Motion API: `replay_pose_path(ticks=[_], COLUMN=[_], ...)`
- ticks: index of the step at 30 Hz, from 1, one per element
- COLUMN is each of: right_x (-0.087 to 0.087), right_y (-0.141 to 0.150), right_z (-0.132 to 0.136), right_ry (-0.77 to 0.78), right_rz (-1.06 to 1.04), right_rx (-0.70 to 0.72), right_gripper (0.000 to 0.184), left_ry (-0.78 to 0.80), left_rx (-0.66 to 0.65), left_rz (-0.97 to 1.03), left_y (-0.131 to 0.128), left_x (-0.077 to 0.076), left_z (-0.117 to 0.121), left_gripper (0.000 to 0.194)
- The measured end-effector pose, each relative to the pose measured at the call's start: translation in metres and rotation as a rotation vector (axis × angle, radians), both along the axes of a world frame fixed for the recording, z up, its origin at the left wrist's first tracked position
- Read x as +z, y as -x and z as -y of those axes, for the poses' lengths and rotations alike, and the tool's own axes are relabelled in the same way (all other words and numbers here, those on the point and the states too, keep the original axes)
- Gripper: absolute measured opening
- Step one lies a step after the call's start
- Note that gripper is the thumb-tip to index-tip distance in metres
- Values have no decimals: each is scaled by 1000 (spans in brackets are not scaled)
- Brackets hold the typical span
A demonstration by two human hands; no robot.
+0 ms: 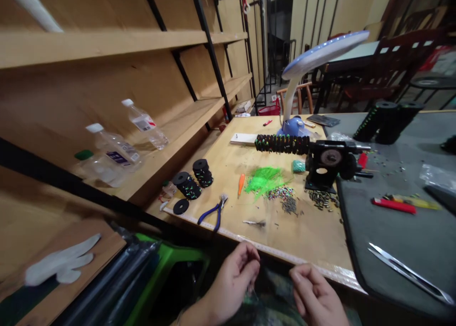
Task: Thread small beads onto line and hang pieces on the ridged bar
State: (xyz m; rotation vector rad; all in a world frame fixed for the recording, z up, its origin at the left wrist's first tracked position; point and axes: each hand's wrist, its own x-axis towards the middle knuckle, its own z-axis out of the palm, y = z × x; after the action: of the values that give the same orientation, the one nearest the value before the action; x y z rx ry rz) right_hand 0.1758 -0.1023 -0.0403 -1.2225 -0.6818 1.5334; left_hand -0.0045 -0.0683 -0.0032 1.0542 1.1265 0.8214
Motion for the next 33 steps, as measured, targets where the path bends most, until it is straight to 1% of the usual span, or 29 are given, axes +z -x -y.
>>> replay_pose_path(ticks=[2, 5, 7, 9, 14, 16, 18, 21, 23, 27, 30, 33], right_x=[1, -4, -9, -12, -9, -6, -4, -3, -3, -5, -6, -7], right_y=[2, 3, 3, 3, 3, 4, 5, 5, 5, 4, 5, 6], right_z=[3, 8, 12, 15, 14, 12, 11, 11, 11, 12, 12, 11], right_ry=[-15, 5, 27, 42, 49, 53, 51, 42, 41, 44, 40, 38], right_rz=[56, 99, 110, 110, 105, 99, 90, 87, 98, 112, 101, 84], right_rx=[5, 60, 90, 97, 64, 61, 66, 62, 53, 54, 59, 70], right_gripper=[46, 49, 50, 50, 50, 50, 50, 50, 51, 50, 48, 47], left_ry=[84, 183, 239, 262, 328, 321, 288, 249, 224, 209, 227, 213], left_rx=[-32, -64, -94, -109, -68, -72, -93, -110, -110, -114, -91, -87], left_rz=[19, 85, 127, 142, 252, 240, 186, 134, 108, 53, 46, 40], left_y=[-10, -20, -23, -25, -25, -26, -28, -30, -30, -30, -30, -30], left_x=[-10, -19, -22, -25, -35, -35, -30, -21, -18, -20, -24, -26], left_z=[15, 27, 29, 30, 29, 29, 28, 26, 25, 25, 26, 26], left_gripper=[33, 41, 42, 37, 30, 26, 23, 28, 32, 37, 41, 41])
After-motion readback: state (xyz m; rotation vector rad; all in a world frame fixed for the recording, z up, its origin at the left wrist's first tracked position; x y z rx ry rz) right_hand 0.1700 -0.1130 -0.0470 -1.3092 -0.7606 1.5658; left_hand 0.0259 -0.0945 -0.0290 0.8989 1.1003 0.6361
